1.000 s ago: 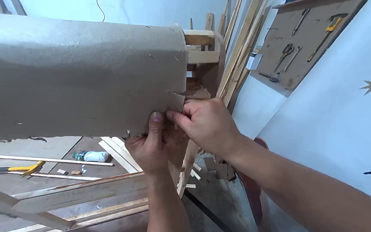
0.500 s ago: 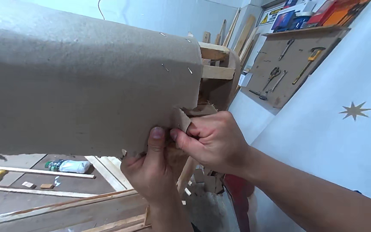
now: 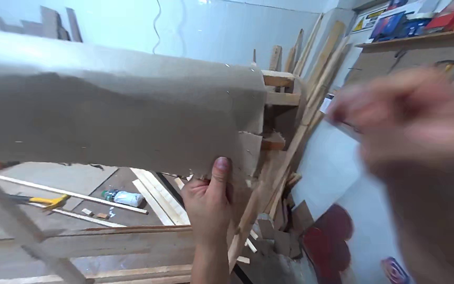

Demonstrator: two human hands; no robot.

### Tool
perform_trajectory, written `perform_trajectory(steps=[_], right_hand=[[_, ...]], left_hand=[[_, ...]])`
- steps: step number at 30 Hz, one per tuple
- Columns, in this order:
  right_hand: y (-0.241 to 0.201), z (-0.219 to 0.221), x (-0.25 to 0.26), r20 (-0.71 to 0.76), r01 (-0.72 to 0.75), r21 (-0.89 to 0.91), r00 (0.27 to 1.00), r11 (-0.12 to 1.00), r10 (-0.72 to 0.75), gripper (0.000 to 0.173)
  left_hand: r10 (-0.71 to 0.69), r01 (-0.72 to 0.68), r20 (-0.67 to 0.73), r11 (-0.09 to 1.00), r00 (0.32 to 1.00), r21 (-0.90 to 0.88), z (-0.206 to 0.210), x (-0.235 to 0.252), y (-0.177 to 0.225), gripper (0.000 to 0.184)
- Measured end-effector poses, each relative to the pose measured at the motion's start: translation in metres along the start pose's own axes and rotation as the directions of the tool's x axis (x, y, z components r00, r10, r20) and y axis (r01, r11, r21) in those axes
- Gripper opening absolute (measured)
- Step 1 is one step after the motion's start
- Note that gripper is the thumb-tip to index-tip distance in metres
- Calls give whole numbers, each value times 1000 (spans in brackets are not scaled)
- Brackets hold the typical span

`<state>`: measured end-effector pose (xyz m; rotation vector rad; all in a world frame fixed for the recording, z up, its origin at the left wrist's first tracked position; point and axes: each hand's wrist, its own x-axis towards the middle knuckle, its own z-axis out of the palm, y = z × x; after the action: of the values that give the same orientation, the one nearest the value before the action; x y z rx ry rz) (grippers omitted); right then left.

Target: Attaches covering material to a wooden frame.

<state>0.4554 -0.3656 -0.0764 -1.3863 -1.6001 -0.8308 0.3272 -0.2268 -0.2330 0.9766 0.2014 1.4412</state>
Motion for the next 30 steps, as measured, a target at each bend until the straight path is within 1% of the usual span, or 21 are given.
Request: perform_trajectory(steps=[2,3,4,5,6,7,8,9,10,11,12,13,14,15,17,18,21,23,25,27,30], right_hand=[[13,-5,76,70,68,-126,996,990,-59,35],[11,8,108,182,73,-191,982,979,-38,45],[6,25,132,385,32,-233,921,972,63,60],[2,45,147,593,-14,-266,786,964,175,74],[-1,64,150,726,-49,-281,642,959,245,83],[-4,80,147,785,-105,-282,545,954,293,86],[1,92,145,819,-144,-259,491,955,296,87],[8,99,145,837,-166,-231,470,959,282,89],[12,101,147,846,-169,-200,468,965,257,91],[15,101,150,864,-160,-164,453,973,220,93],[17,102,154,902,-132,-102,405,986,147,96],[17,104,162,947,-79,-14,319,997,39,101],[13,105,168,964,-59,68,262,996,-50,109],[8,105,171,963,-31,127,245,991,-116,123],[2,111,168,932,65,163,317,984,-176,140],[-2,112,162,921,95,133,356,987,-158,139],[-30,107,136,848,99,-140,526,985,67,110],[-38,107,122,782,106,-215,614,971,106,91],[-37,107,117,760,118,-167,648,979,52,91],[-38,106,112,756,134,-129,655,983,10,103],[-45,100,104,736,227,-204,677,952,-3,120]], left_hand=[[-34,37,54,997,998,-60,-5,3,-2,29],[-40,46,92,997,995,-66,-7,3,-3,31],[-52,56,146,998,988,-21,-13,3,-1,34],[-80,61,216,993,973,96,-24,1,5,38],[-117,27,296,956,948,291,-40,1,19,39],[-112,-100,369,855,923,508,-58,4,40,35],[-13,-296,422,692,906,658,-73,9,65,28],[138,-486,481,460,866,742,-82,22,97,20],[232,-612,570,204,789,764,-85,44,132,28],[197,-675,664,-11,722,737,-77,73,165,56],[75,-702,717,-154,693,695,-62,105,189,88],[-86,-708,712,-238,697,664,-43,135,203,119],[-235,-714,675,-273,699,645,-25,156,207,140],[-337,-721,638,-292,693,629,-12,167,205,150],[-418,-727,598,-329,684,602,1,172,195,153],[-414,-736,609,-348,677,581,0,173,189,150],[-306,-741,687,-422,659,523,-12,180,171,146],[-302,-731,674,-401,675,552,-8,162,176,134],[-308,-722,658,-390,687,571,-6,147,185,127],[-299,-711,650,-399,698,579,-7,139,188,130],[-211,-728,719,-409,662,551,-18,133,184,135]])
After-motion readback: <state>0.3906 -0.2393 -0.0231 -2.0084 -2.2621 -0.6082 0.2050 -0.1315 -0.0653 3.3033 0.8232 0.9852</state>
